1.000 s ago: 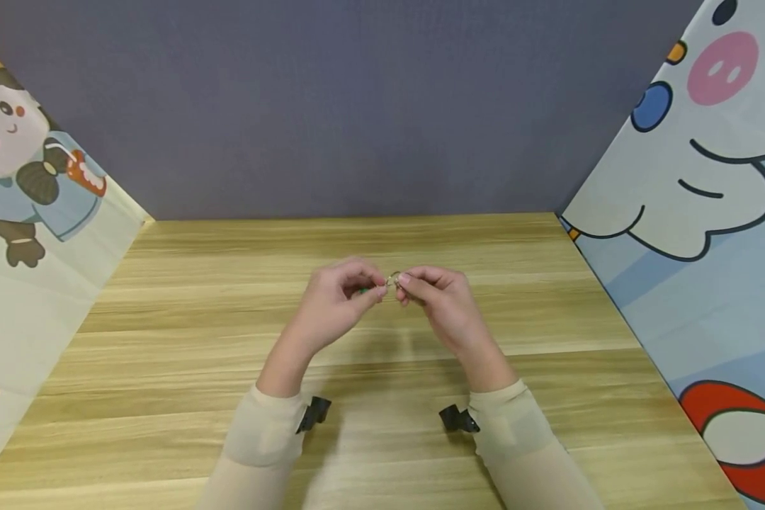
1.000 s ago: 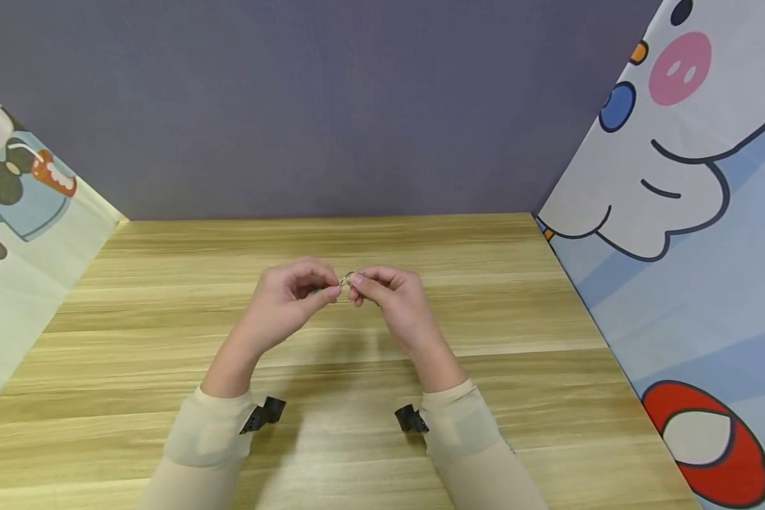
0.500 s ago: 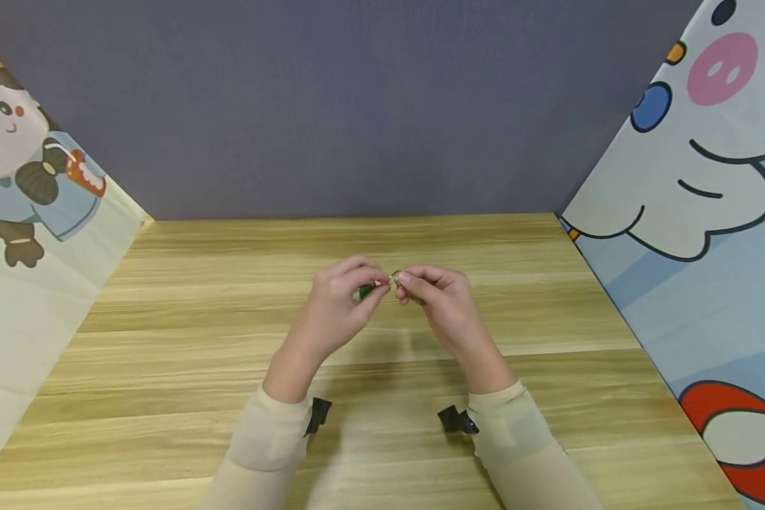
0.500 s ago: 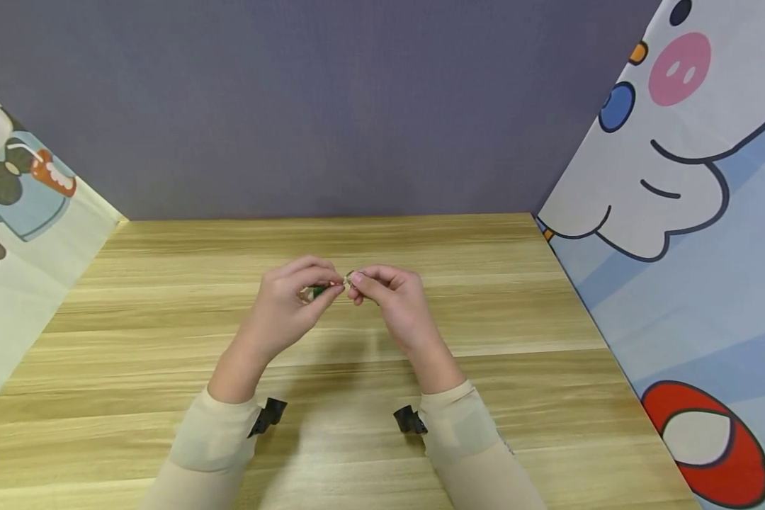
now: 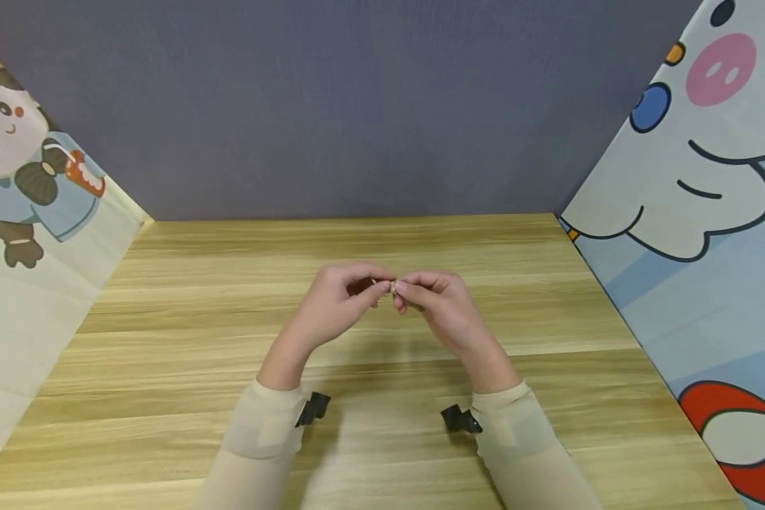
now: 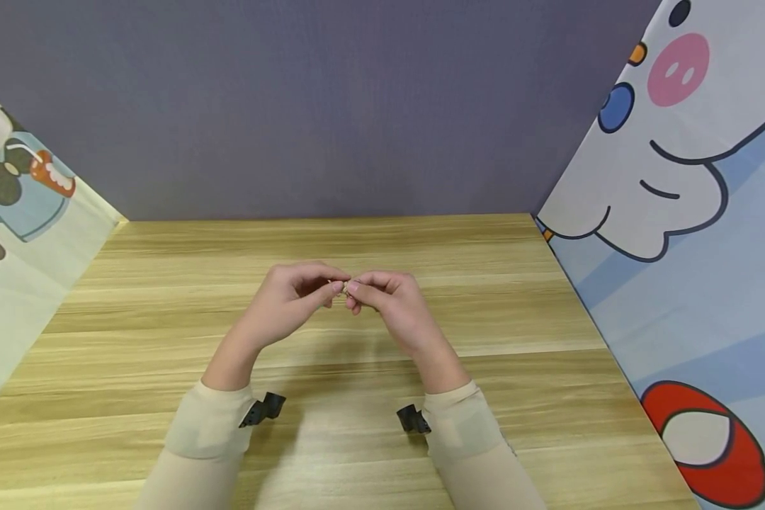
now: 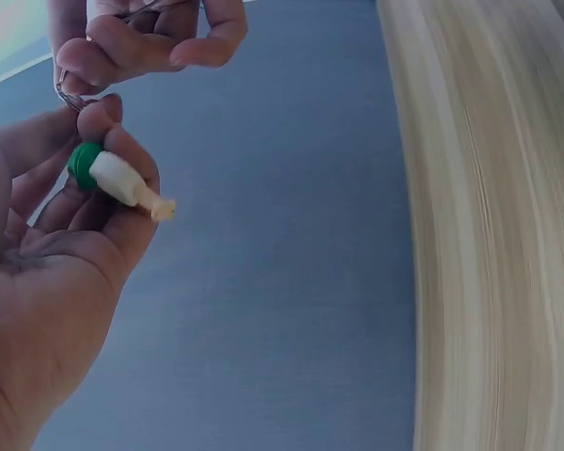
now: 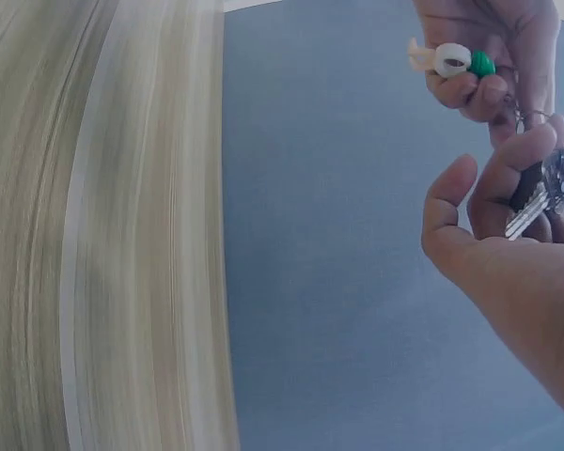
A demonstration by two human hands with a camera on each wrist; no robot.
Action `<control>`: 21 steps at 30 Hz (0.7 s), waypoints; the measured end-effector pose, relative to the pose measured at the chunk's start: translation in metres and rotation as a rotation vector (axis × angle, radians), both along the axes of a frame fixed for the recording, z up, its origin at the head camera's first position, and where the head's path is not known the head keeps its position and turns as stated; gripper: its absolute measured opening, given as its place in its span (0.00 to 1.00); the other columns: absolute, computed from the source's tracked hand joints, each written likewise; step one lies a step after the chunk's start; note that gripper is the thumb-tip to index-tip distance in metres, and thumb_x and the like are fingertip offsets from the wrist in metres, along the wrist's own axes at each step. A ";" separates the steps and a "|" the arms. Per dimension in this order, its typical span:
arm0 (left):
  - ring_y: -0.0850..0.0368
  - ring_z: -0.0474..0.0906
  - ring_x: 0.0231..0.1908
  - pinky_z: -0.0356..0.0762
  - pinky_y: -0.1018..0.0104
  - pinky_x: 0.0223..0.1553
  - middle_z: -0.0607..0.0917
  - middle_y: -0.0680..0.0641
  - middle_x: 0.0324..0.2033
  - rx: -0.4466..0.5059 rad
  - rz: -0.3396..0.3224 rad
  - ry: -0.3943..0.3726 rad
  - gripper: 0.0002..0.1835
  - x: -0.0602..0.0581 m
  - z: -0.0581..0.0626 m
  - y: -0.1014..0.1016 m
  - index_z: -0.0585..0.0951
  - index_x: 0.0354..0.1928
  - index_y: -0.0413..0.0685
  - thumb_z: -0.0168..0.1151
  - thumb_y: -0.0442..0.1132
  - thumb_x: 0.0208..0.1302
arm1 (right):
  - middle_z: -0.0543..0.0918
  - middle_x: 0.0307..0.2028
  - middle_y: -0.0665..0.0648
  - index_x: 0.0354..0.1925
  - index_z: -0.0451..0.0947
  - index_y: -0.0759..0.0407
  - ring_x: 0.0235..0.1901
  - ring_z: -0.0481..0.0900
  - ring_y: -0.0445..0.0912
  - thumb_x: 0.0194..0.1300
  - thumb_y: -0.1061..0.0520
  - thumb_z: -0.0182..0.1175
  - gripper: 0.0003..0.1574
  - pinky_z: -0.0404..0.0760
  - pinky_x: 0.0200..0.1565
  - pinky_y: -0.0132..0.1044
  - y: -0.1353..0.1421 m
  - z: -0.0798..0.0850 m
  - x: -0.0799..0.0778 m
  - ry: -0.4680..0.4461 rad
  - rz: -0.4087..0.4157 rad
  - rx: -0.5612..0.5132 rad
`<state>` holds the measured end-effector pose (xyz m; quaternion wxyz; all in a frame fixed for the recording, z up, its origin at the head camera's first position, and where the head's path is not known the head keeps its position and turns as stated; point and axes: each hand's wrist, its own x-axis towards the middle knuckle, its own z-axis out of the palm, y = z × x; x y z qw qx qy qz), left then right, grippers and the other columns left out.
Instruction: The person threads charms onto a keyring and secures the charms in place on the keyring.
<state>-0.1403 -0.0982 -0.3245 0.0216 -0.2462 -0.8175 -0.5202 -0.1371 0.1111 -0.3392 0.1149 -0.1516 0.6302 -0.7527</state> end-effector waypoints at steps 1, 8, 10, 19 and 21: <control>0.51 0.85 0.33 0.82 0.66 0.31 0.92 0.47 0.41 -0.004 0.003 0.005 0.09 0.000 0.000 0.000 0.91 0.50 0.48 0.65 0.39 0.77 | 0.87 0.30 0.48 0.37 0.86 0.62 0.35 0.82 0.43 0.78 0.65 0.57 0.12 0.84 0.46 0.33 0.001 0.000 0.000 0.001 0.005 0.009; 0.56 0.78 0.27 0.75 0.68 0.27 0.89 0.47 0.31 -0.006 0.025 0.004 0.05 0.001 0.001 -0.001 0.91 0.44 0.48 0.67 0.38 0.75 | 0.87 0.31 0.47 0.38 0.87 0.57 0.36 0.82 0.43 0.79 0.63 0.58 0.12 0.85 0.47 0.35 0.003 0.000 -0.001 0.029 0.003 0.069; 0.56 0.77 0.26 0.75 0.68 0.26 0.90 0.47 0.31 0.000 0.025 0.013 0.05 0.002 0.000 -0.001 0.91 0.43 0.48 0.67 0.38 0.75 | 0.87 0.31 0.47 0.37 0.87 0.54 0.36 0.82 0.42 0.78 0.63 0.59 0.13 0.85 0.46 0.34 0.003 0.000 -0.001 0.033 -0.004 0.079; 0.61 0.83 0.29 0.83 0.69 0.32 0.92 0.46 0.35 -0.044 0.017 0.287 0.05 0.005 -0.002 0.001 0.91 0.41 0.41 0.69 0.34 0.73 | 0.87 0.31 0.47 0.37 0.88 0.52 0.36 0.83 0.42 0.79 0.62 0.58 0.14 0.85 0.48 0.35 0.004 0.001 0.000 0.037 -0.012 0.083; 0.60 0.85 0.30 0.85 0.69 0.33 0.92 0.46 0.35 -0.056 0.007 0.371 0.04 0.005 -0.003 0.001 0.90 0.40 0.39 0.69 0.32 0.72 | 0.87 0.31 0.47 0.37 0.88 0.52 0.37 0.83 0.42 0.79 0.62 0.58 0.14 0.85 0.48 0.35 0.005 0.001 0.000 0.043 -0.011 0.081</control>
